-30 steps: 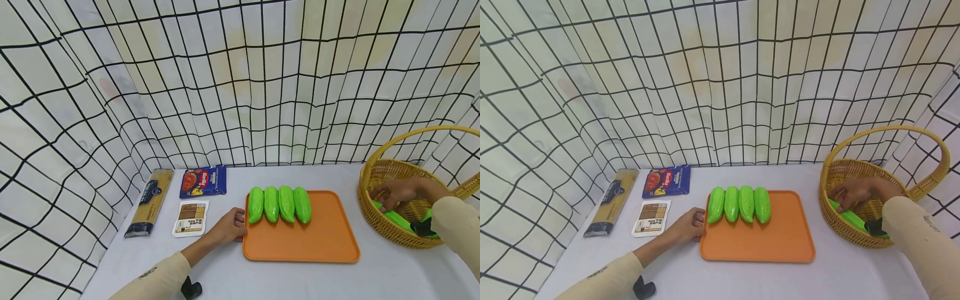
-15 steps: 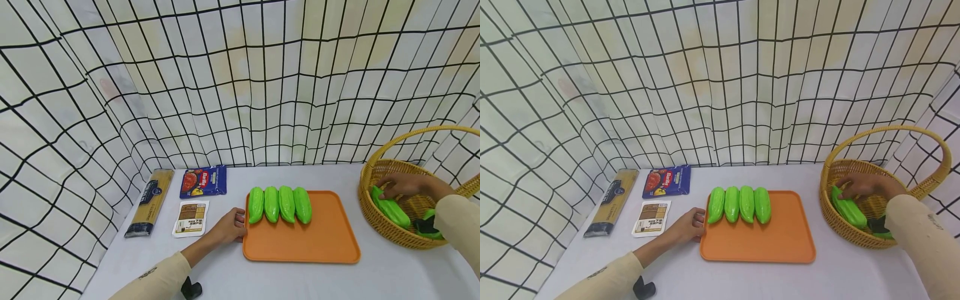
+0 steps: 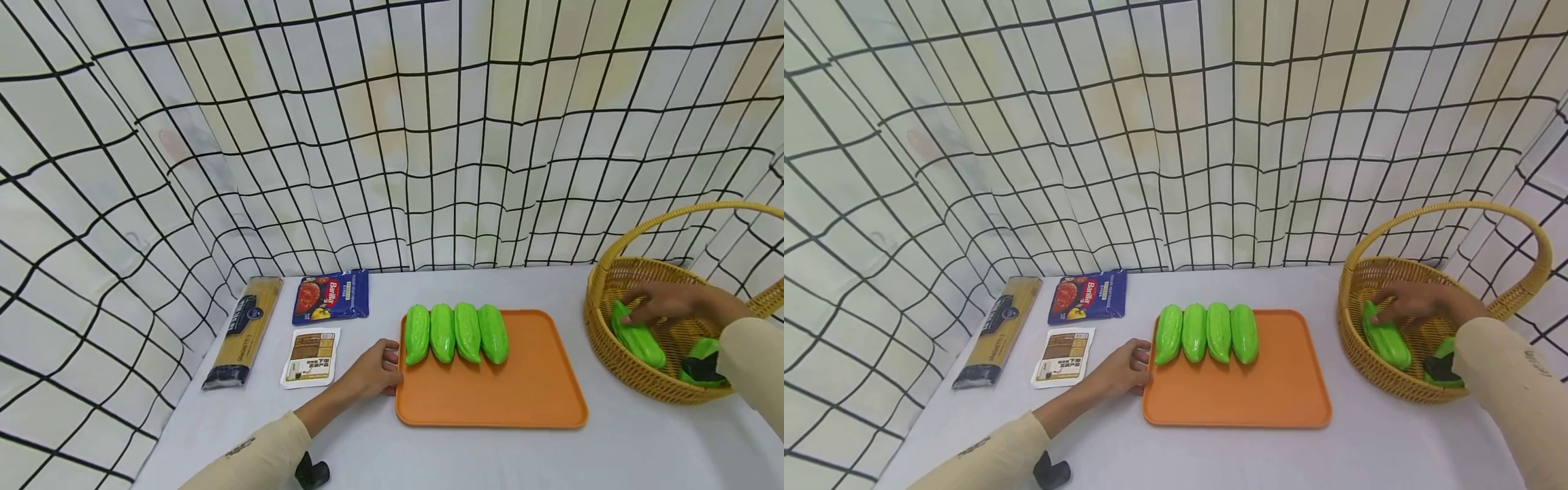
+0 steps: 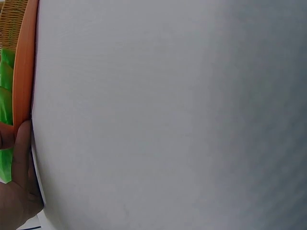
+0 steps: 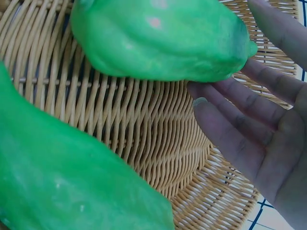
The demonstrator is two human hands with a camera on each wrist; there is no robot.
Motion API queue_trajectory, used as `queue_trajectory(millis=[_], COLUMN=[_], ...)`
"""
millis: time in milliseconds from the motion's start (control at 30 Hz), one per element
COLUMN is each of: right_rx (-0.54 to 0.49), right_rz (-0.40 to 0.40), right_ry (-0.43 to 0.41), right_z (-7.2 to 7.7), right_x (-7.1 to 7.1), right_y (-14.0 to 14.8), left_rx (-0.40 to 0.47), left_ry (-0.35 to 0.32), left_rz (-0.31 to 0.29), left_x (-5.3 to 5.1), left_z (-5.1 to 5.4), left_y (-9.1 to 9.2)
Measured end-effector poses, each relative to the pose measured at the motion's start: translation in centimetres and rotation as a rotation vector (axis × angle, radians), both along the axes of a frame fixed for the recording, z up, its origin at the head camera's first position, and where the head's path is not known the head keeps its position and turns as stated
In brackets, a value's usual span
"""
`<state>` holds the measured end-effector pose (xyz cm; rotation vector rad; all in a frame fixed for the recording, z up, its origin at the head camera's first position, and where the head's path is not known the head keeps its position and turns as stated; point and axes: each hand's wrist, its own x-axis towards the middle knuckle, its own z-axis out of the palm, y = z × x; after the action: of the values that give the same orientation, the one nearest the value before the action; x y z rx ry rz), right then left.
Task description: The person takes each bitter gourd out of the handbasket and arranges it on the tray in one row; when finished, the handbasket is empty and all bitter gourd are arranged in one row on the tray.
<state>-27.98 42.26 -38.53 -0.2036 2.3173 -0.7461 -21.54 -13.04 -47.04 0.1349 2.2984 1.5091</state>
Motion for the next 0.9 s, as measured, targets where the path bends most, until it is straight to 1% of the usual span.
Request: queue_trajectory(millis=[300,467,700,900], right_rx=[0.048,0.068,0.067,0.058], right_rz=[0.013,0.004,0.006,-0.013], right_ry=[-0.03,-0.053,-0.074,-0.103], right_z=[0.39,0.18,-0.11,-0.3], right_x=[0.38,0.51,0.44,0.34], right_y=[0.16,0.22,0.31,0.11], left_rx=[0.014,0.01,0.013,0.001], left_ry=[-0.001,-0.004,-0.003,-0.006], left_rz=[0.006,0.003,-0.002,-0.006], left_x=[0.02,-0.03,-0.03,-0.01], left_z=[-0.07,-0.25,-0.12,0.01], left_y=[-0.13,-0.1,-0.05,-0.11])
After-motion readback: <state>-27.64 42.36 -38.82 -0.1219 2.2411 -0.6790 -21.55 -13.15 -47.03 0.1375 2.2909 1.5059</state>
